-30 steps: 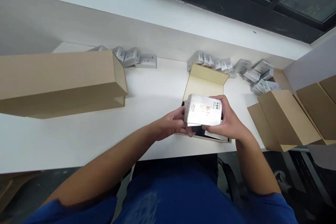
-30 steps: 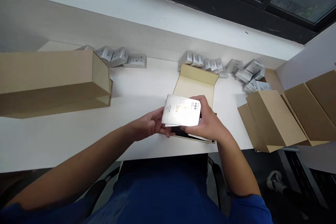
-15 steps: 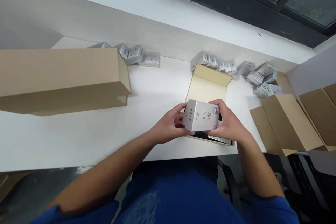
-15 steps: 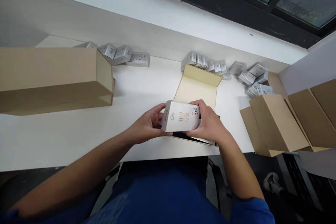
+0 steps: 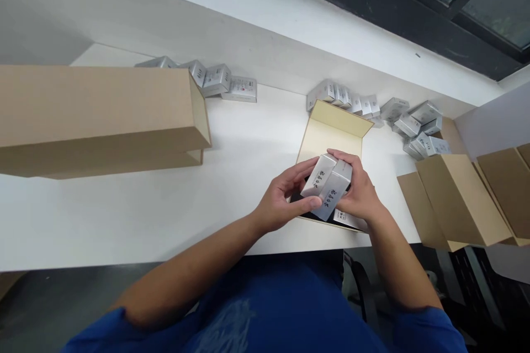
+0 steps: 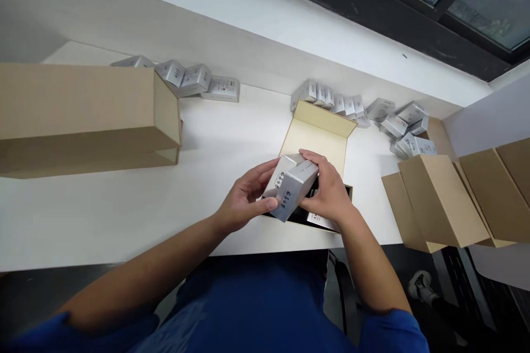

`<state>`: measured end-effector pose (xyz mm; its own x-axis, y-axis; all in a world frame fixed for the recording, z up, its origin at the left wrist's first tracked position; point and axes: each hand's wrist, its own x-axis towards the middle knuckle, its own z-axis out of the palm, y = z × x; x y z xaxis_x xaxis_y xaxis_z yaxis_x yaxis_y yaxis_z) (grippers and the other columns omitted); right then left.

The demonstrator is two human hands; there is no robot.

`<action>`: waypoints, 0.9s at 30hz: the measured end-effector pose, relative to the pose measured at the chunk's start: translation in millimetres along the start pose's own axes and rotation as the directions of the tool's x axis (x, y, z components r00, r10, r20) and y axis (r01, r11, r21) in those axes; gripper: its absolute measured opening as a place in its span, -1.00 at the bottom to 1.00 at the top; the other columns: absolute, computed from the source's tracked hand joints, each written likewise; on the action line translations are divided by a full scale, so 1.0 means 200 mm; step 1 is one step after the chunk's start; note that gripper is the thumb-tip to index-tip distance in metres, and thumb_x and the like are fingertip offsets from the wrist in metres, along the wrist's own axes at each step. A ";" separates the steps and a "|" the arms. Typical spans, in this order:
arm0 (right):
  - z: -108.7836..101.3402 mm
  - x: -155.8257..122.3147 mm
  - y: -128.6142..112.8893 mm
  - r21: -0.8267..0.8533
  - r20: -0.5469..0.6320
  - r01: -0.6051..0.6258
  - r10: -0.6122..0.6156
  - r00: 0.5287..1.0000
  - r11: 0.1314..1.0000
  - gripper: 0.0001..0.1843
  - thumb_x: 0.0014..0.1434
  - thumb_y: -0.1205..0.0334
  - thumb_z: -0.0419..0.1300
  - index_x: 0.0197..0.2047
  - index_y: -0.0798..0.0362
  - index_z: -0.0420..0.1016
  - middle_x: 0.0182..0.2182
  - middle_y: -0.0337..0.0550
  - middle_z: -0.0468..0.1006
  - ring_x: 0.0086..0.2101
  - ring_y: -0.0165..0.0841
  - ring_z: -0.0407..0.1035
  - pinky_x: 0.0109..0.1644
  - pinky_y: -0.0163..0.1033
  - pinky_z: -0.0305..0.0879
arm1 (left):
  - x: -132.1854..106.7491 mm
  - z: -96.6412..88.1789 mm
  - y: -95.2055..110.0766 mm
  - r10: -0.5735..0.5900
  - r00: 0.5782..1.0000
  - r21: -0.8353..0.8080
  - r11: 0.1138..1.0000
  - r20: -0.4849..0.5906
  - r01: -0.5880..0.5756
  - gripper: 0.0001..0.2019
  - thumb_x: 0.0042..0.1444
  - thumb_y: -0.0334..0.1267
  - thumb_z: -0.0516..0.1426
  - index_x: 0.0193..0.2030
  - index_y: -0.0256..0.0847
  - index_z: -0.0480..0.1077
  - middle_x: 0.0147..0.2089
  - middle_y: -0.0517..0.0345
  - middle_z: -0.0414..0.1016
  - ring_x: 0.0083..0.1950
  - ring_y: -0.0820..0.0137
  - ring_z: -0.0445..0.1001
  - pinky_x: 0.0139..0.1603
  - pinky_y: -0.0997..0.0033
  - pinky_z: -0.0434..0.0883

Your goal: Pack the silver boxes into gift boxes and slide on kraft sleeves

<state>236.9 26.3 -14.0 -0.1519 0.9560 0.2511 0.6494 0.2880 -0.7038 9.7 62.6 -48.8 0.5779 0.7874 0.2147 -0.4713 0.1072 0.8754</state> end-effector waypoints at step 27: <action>0.00 0.08 -0.08 -0.333 -0.143 0.172 -0.230 0.963 0.927 -0.07 -0.09 -0.04 0.56 0.27 -0.13 0.23 0.13 0.05 0.58 0.10 0.06 0.56 0.20 0.23 0.47 | -0.04 0.00 -0.07 0.191 0.980 0.019 0.982 -0.059 -0.190 -0.45 0.39 -0.06 0.27 0.49 0.23 0.38 0.46 0.05 0.50 0.33 0.13 0.56 0.25 0.16 0.59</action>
<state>223.9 36.2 1.8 -0.1890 0.8459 0.4987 0.8241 0.4128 -0.3878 12.2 54.3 -62.3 0.4371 0.8278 0.3516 -0.5597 -0.0556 0.8268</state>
